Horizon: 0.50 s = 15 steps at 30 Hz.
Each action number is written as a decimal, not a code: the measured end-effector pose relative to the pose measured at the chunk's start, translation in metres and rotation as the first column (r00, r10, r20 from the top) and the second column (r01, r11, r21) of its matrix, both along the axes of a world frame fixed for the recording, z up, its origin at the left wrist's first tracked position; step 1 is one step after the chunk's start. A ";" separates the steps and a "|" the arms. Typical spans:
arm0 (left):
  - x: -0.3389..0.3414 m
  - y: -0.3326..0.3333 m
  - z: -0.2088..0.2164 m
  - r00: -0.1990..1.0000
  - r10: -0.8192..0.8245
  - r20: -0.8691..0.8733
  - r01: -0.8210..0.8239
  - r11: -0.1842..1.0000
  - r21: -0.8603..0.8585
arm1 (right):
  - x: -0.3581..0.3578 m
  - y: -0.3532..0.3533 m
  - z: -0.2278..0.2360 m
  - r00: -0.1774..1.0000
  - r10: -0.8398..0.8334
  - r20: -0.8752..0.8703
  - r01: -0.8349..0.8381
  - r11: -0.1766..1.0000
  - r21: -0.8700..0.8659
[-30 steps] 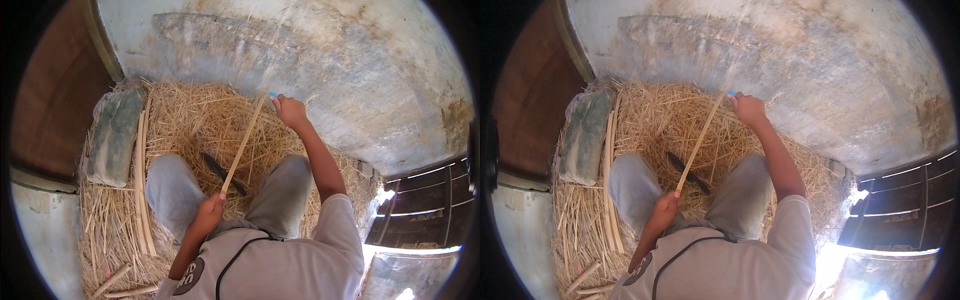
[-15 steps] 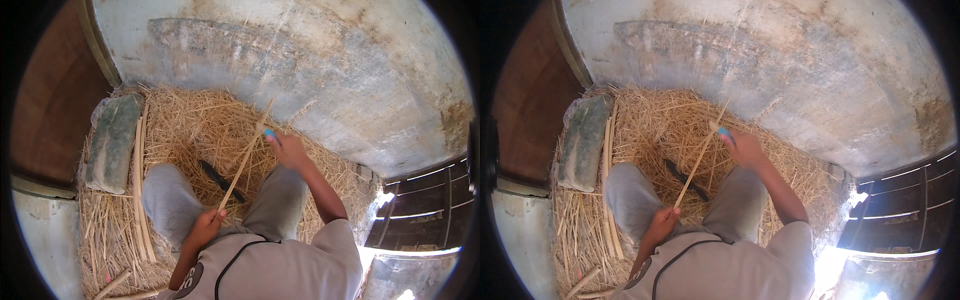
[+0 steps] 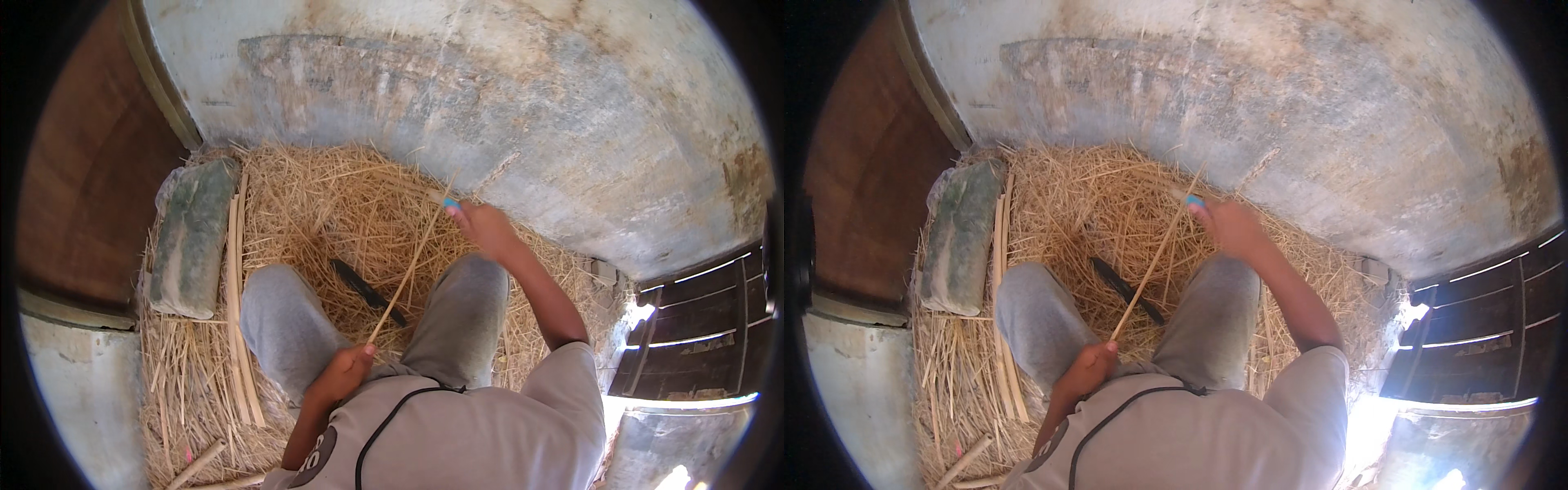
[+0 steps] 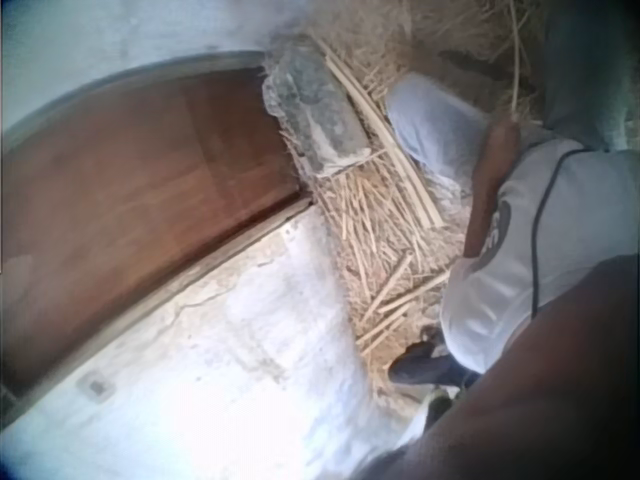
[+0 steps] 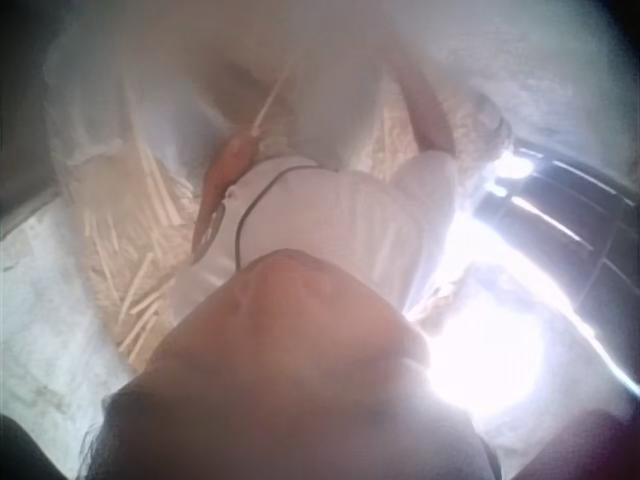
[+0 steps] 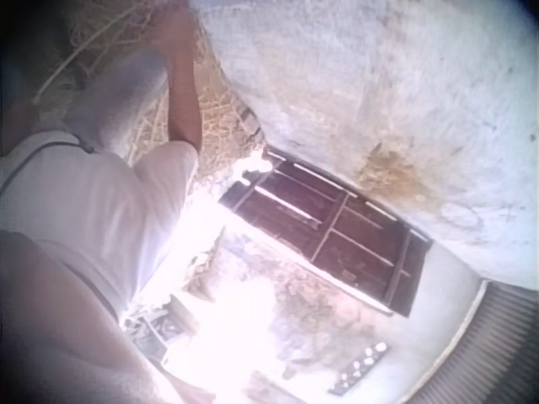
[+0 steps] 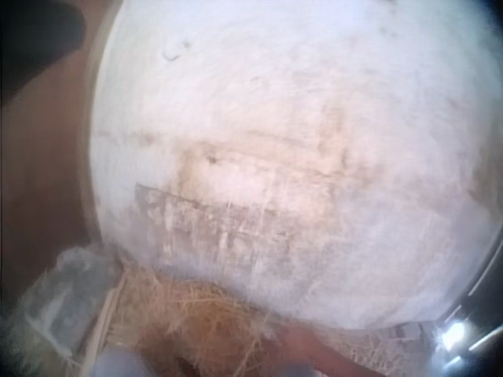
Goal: The person sits on a straw-covered floor and uses a large knife to shave and smooth a long, thin wooden stick. They then switch to a smaller utility knife to further refine the stick's surface and shape, holding the wood vertically and horizontally while working.
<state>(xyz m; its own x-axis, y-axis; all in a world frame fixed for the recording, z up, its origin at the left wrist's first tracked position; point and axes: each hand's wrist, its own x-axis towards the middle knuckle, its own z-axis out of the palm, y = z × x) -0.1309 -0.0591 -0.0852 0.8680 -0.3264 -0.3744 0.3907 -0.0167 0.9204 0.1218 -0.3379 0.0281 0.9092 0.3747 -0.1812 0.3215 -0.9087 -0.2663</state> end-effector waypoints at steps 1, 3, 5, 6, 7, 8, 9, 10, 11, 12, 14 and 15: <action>-0.002 0.000 -0.004 0.999 0.011 -0.033 -0.012 1.000 -0.027 | -0.010 0.006 0.000 0.999 0.032 -0.005 -0.032 0.999 -0.028; -0.003 0.002 -0.012 0.999 0.015 -0.041 -0.018 0.997 -0.071 | -0.023 0.012 -0.001 0.996 0.083 -0.013 -0.083 0.996 0.013; -0.003 0.001 -0.006 0.998 -0.007 -0.063 0.004 0.998 -0.060 | -0.019 0.005 -0.006 1.000 0.003 -0.002 -0.003 0.999 0.053; -0.003 -0.001 0.005 0.996 -0.027 -0.082 0.025 0.999 -0.029 | 0.000 -0.009 -0.011 0.995 -0.099 0.009 0.098 0.993 0.070; -0.004 -0.002 0.012 0.994 -0.047 -0.101 0.047 0.999 -0.002 | 0.013 -0.023 -0.013 0.979 -0.201 0.020 0.198 0.977 0.084; -0.006 -0.001 0.010 0.992 -0.055 -0.114 0.049 0.997 -0.053 | 0.022 -0.036 -0.010 0.977 -0.210 0.047 0.207 0.976 0.064; -0.008 -0.001 0.005 0.990 -0.064 -0.122 0.051 0.993 -0.107 | 0.032 -0.049 -0.005 0.973 -0.218 0.079 0.215 0.976 0.042; -0.007 -0.001 0.002 0.990 -0.069 -0.126 0.048 0.986 -0.159 | 0.039 -0.055 -0.001 0.969 -0.221 0.114 0.220 0.975 0.022; -0.005 -0.001 0.002 0.988 -0.036 -0.149 0.013 0.988 -0.151 | 0.035 -0.051 -0.003 0.976 -0.177 0.126 0.175 0.984 0.029; -0.004 -0.002 0.004 0.985 -0.004 -0.171 -0.021 0.989 -0.144 | 0.022 -0.042 -0.011 0.981 -0.134 0.138 0.131 0.991 0.034; -0.007 -0.002 0.001 0.987 0.024 -0.159 -0.041 0.994 -0.105 | -0.008 -0.013 -0.012 0.992 -0.104 0.076 0.101 0.994 0.039; -0.007 0.000 -0.003 0.993 0.010 -0.116 -0.019 0.997 -0.075 | -0.011 -0.012 -0.015 0.986 -0.154 0.067 0.148 0.985 0.090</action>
